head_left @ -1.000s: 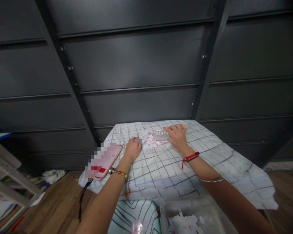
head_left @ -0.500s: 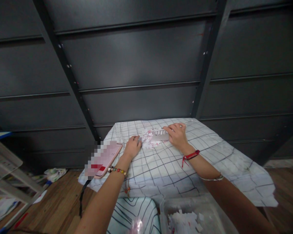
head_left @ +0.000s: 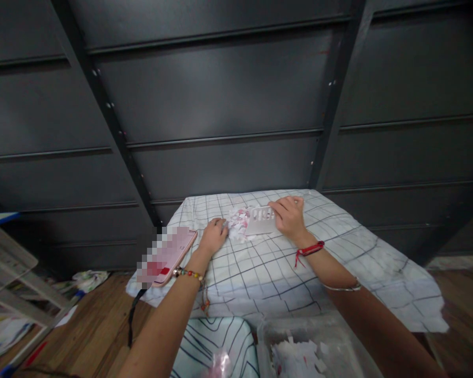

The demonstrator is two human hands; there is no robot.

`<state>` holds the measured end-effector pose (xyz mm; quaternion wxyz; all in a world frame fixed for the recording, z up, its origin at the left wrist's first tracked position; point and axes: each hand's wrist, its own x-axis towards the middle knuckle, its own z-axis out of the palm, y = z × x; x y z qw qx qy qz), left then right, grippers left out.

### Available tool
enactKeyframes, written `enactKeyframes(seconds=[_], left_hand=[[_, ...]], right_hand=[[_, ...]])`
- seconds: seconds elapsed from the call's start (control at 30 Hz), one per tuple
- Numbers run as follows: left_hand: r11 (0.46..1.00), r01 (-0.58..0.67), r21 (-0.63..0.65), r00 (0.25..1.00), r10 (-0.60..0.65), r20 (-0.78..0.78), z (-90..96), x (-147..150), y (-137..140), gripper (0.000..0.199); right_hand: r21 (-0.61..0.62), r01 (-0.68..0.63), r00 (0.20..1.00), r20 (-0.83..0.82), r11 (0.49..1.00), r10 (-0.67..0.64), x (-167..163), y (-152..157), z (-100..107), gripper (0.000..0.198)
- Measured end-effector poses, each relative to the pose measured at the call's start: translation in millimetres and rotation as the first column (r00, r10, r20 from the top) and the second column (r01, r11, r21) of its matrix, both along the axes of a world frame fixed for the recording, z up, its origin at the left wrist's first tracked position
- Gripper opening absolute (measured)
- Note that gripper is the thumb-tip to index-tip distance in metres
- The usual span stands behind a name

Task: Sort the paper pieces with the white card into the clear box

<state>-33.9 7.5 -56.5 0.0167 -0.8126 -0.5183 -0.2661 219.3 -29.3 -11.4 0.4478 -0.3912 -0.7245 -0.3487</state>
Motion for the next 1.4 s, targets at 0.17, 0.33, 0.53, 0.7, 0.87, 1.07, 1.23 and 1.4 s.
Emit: enactKeyframes(seconds=[0.17, 0.33, 0.53, 0.7, 0.87, 1.07, 1.23, 1.4], left_hand=[[1.0, 0.01, 0.018, 1.0, -0.01, 0.018, -1.5, -1.0, 1.4, 0.029], [1.0, 0.014, 0.022, 1.0, -0.015, 0.023, -2.8, -1.2, 2.2, 0.029], [1.0, 0.021, 0.023, 0.999, -0.022, 0.023, -3.7, -1.7, 3.3, 0.029], [0.999, 0.019, 0.03, 0.999, -0.02, 0.027, -5.0, -1.9, 4.5, 0.028], [0.999, 0.023, 0.03, 0.999, -0.023, 0.022, -5.0, -1.7, 4.3, 0.029], [0.999, 0.023, 0.033, 0.999, -0.023, 0.025, -3.2, -0.9, 2.5, 0.028], [0.999, 0.028, 0.033, 0.999, -0.029, 0.026, -2.8, -0.9, 2.1, 0.028], [0.999, 0.028, 0.034, 0.999, -0.029, 0.035, -4.5, -1.0, 3.2, 0.028]], right_hand=[[0.026, -0.032, 0.999, 0.003, 0.999, 0.031, -1.2, -1.6, 1.1, 0.024], [0.043, -0.043, 0.999, 0.004, 0.998, 0.043, 0.1, -1.5, 1.8, 0.022], [0.038, -0.021, 1.0, -0.003, 0.999, 0.021, 1.3, -0.7, 2.2, 0.023], [0.036, -0.05, 0.999, 0.019, 0.998, 0.049, 0.4, -1.6, 2.8, 0.022], [0.033, -0.038, 0.999, 0.0, 0.999, 0.038, 1.4, -2.1, 3.1, 0.024], [0.012, -0.069, 0.998, 0.014, 0.998, 0.069, 0.8, -3.4, 3.3, 0.023], [0.008, -0.064, 0.998, -0.015, 0.998, 0.064, 1.4, -3.8, 3.7, 0.023], [-0.018, -0.088, 0.996, -0.007, 0.996, 0.088, 1.4, -3.9, 3.8, 0.022]])
